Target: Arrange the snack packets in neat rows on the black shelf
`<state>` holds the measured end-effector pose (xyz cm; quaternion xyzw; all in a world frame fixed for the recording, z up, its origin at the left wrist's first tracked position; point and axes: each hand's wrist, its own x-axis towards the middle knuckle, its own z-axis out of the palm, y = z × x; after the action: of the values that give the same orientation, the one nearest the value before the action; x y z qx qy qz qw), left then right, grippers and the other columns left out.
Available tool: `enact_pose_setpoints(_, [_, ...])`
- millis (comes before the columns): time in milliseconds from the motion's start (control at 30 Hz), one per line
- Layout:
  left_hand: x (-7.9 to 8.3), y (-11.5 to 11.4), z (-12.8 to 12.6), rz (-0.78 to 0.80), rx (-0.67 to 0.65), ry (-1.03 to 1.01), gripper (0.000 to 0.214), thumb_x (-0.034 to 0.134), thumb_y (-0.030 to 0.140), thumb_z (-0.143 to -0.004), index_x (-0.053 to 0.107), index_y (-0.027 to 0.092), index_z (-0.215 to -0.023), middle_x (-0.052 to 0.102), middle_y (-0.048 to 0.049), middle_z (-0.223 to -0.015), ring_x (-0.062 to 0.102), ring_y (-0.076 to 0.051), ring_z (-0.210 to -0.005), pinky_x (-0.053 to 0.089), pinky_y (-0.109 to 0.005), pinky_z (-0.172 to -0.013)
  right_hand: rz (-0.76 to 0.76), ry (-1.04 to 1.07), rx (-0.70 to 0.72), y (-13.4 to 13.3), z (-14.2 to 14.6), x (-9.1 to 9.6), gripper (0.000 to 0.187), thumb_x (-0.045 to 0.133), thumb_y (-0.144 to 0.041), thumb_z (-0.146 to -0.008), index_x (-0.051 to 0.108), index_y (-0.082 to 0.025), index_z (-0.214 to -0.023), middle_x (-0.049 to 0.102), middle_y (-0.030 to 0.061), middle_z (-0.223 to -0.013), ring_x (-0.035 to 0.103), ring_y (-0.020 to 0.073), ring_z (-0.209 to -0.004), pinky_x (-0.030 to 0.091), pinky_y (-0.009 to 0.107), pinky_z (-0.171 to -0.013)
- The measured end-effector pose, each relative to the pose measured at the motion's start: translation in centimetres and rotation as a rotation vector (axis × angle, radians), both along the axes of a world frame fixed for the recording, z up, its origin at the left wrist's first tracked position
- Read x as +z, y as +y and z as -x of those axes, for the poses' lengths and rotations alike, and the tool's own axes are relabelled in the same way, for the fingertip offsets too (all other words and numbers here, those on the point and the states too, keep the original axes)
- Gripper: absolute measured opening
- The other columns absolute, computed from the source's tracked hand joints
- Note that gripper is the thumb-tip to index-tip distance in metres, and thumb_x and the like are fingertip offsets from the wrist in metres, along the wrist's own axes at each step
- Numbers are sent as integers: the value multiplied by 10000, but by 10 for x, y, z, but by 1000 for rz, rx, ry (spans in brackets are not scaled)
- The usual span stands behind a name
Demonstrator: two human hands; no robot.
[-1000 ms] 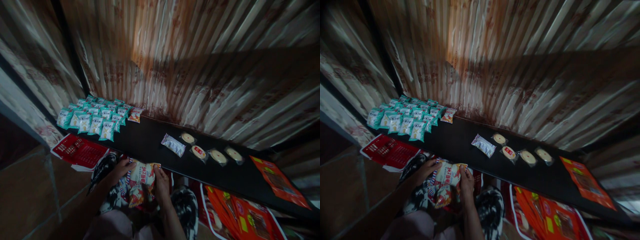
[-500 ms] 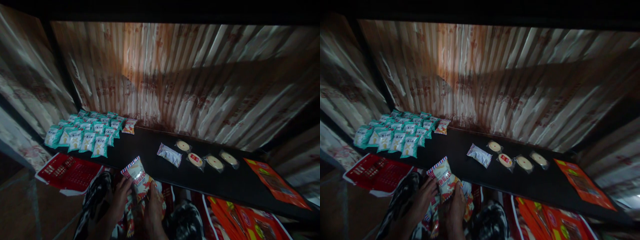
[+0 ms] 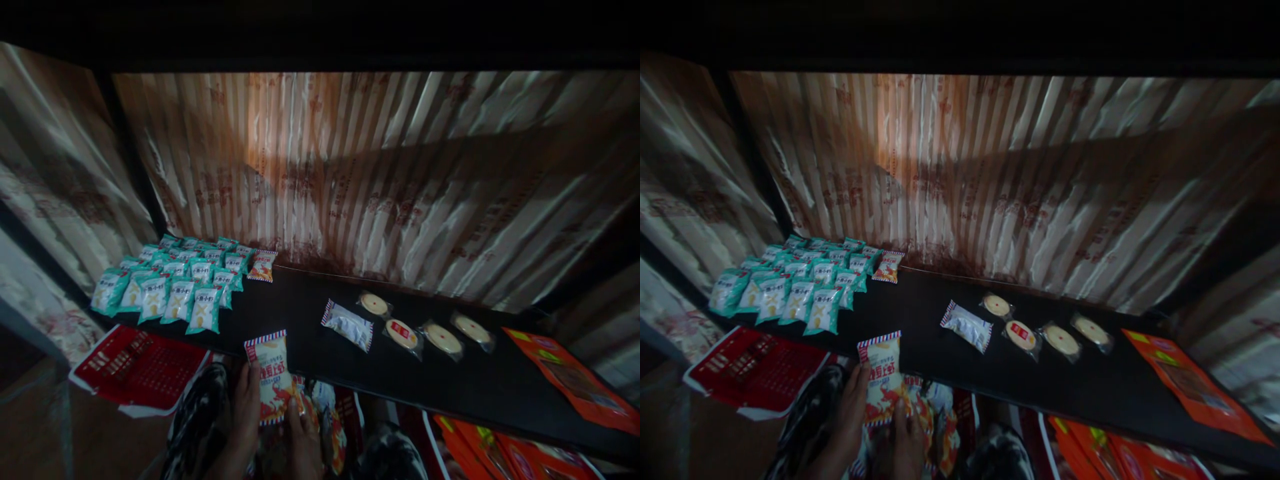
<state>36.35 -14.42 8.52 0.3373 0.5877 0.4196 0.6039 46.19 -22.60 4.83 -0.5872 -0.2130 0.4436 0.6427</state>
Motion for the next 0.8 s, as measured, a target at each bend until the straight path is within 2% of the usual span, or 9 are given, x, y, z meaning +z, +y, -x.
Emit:
enact_pose_setpoints(167, [-10, 15, 12, -81, -43, 110, 638, 416, 728, -704, 565, 192, -1017, 677, -85, -862, 636, -261, -806, 474, -348, -702, 153, 1, -28, 5, 20, 32, 338, 700, -537, -593, 727, -269, -797, 720, 71, -853, 657, 304, -886, 525, 385, -735])
enact_pose_setpoints(233, [-8, 19, 16, -133, -51, 193, 591, 407, 707, -718, 579, 190, -947, 668, -84, -831, 622, -265, -801, 459, -353, -714, 148, 30, 8, 8, 27, 42, 344, 659, -559, -638, 722, -253, -783, 718, 78, -827, 665, 294, -847, 528, 393, -729])
enact_pose_setpoints(300, [-4, 21, 19, -183, -77, 252, 532, 404, 673, -739, 587, 194, -882, 660, -79, -797, 610, -262, -782, 448, -351, -714, 104, 34, 34, 9, 30, 49, 342, 671, -557, -628, 720, -267, -803, 717, 72, -877, 647, 299, -922, 522, 397, -770])
enact_pose_setpoints(400, [1, 20, 20, -233, -142, 274, 445, 391, 609, -786, 585, 210, -821, 656, -61, -744, 602, -241, -720, 440, -326, -686, 20, -66, 5, 11, 24, 54, 367, 785, -482, -501, 717, -324, -825, 686, 29, -1067, 521, 312, -1158, 467, 400, -912])
enact_pose_setpoints(467, [3, 17, 19, -258, -194, 273, 391, 399, 562, -811, 591, 221, -810, 666, -54, -756, 607, -226, -727, 433, -299, -690, -10, -117, 4, 15, 19, 55, 415, 825, -444, -434, 718, -324, -816, 661, 10, -1138, 451, 317, -1231, 406, 405, -992])
enact_pose_setpoints(500, [4, 16, 19, -263, -216, 270, 370, 405, 543, -819, 597, 226, -824, 673, -52, -779, 611, -221, -748, 431, -286, -698, 5, -101, 40, 18, 18, 55, 417, 812, -461, -458, 717, -307, -833, 668, 14, -1125, 461, 315, -1224, 402, 408, -993])
enact_pose_setpoints(600, [6, 12, 19, -260, -244, 275, 342, 398, 503, -842, 604, 233, -877, 687, -51, -841, 614, -215, -798, 425, -266, -721, 58, -22, 105, 31, 19, 57, 451, 665, -564, -647, 693, -249, -968, 702, 46, -1032, 604, 279, -1040, 473, 394, -890])
enact_pose_setpoints(700, [6, 14, 21, -270, -264, 314, 345, 368, 480, -861, 602, 228, -885, 681, -58, -847, 609, -217, -798, 416, -271, -727, 98, -11, 82, 40, 25, 58, 519, 686, -581, -617, 687, -196, -965, 721, 64, -938, 651, 256, -902, 505, 349, -803])
enact_pose_setpoints(800, [3, 18, 24, -285, -253, 334, 357, 349, 481, -869, 594, 222, -848, 669, -58, -814, 603, -219, -791, 408, -274, -726, 94, 26, 81, 44, 31, 57, 538, 684, -586, -616, 674, -190, -980, 723, 59, -914, 657, 240, -869, 510, 327, -765])
